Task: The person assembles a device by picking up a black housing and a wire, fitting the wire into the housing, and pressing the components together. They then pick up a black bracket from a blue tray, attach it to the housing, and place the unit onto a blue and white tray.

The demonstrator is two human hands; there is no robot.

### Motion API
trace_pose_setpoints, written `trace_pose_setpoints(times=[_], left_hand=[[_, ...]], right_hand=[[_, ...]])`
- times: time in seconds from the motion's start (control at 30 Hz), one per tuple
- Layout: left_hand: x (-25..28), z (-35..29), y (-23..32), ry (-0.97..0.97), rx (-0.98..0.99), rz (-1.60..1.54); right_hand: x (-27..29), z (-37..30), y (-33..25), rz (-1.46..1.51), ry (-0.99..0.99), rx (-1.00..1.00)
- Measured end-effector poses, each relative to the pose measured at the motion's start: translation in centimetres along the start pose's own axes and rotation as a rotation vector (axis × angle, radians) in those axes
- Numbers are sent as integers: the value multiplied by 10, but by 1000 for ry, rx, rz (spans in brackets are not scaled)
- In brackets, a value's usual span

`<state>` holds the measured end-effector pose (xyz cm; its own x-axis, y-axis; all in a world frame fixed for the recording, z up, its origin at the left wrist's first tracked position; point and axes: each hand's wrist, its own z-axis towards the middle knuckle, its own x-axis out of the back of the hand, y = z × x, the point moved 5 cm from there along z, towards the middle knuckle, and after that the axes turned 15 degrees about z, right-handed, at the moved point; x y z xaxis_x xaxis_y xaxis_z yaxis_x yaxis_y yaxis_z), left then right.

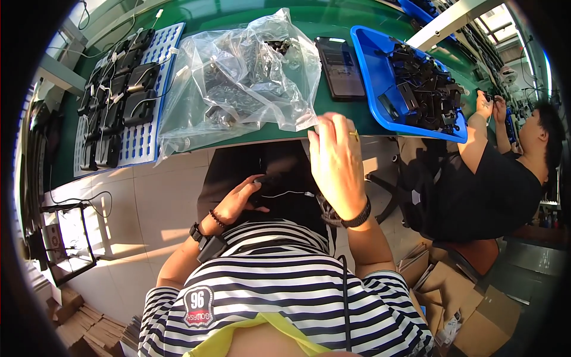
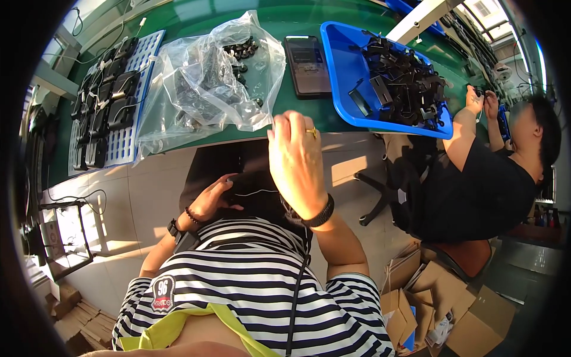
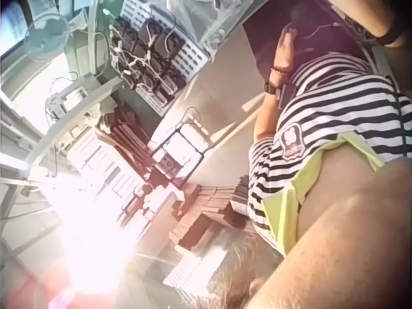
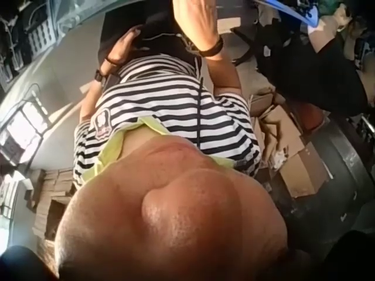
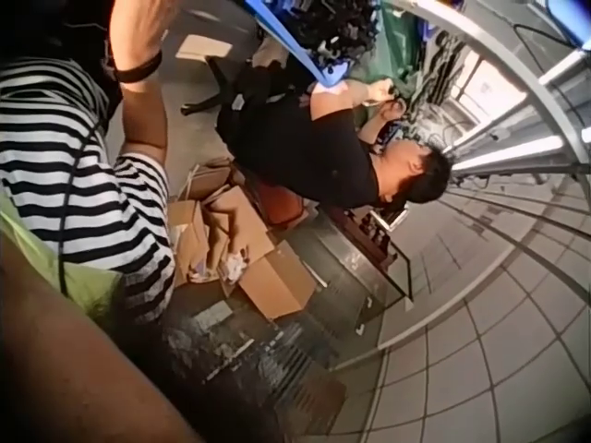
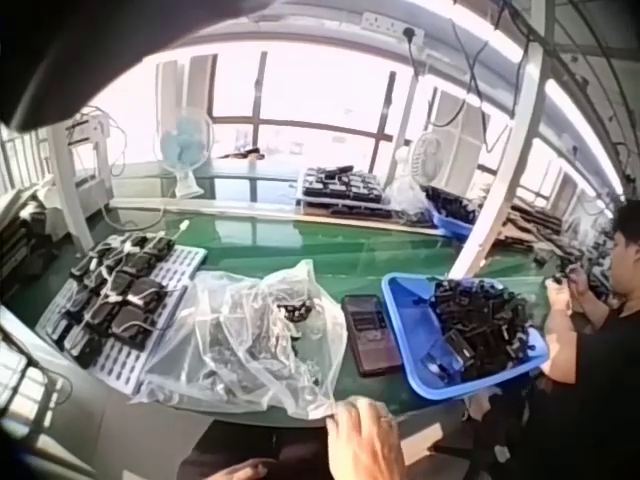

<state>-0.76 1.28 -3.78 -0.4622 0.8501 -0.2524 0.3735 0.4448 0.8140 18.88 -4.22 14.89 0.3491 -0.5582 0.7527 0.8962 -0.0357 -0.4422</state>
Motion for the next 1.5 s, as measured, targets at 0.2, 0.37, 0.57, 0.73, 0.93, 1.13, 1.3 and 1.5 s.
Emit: trace_pose_setpoints(times=[0.2, 0.37, 0.57, 0.73, 0.93, 1.13, 1.3, 1.5], left_hand=[[-4, -5, 6, 0, 45, 70], [-12, -5, 8, -93, 4, 124], [-10, -4, 17, -176, 63, 341], [-12, -3, 14, -219, 151, 177], [-17, -9, 35, -226, 185, 198], [-24, -16, 51, -274, 22, 269], [-23, -20, 58, -296, 9, 288], [-12, -28, 39, -266, -36, 268]], right_hand=[[-37, -67, -8, 717, -472, -90], [-69, -88, 0, 821, -499, 35], [-68, -83, 18, 812, -586, -3], [-74, -85, 20, 629, -628, -21], [-65, -76, 16, 515, -628, -27], [-45, -66, 8, 857, -665, -62], [-32, -66, -4, 813, -604, -87], [-60, -72, -17, 701, -594, -174]])
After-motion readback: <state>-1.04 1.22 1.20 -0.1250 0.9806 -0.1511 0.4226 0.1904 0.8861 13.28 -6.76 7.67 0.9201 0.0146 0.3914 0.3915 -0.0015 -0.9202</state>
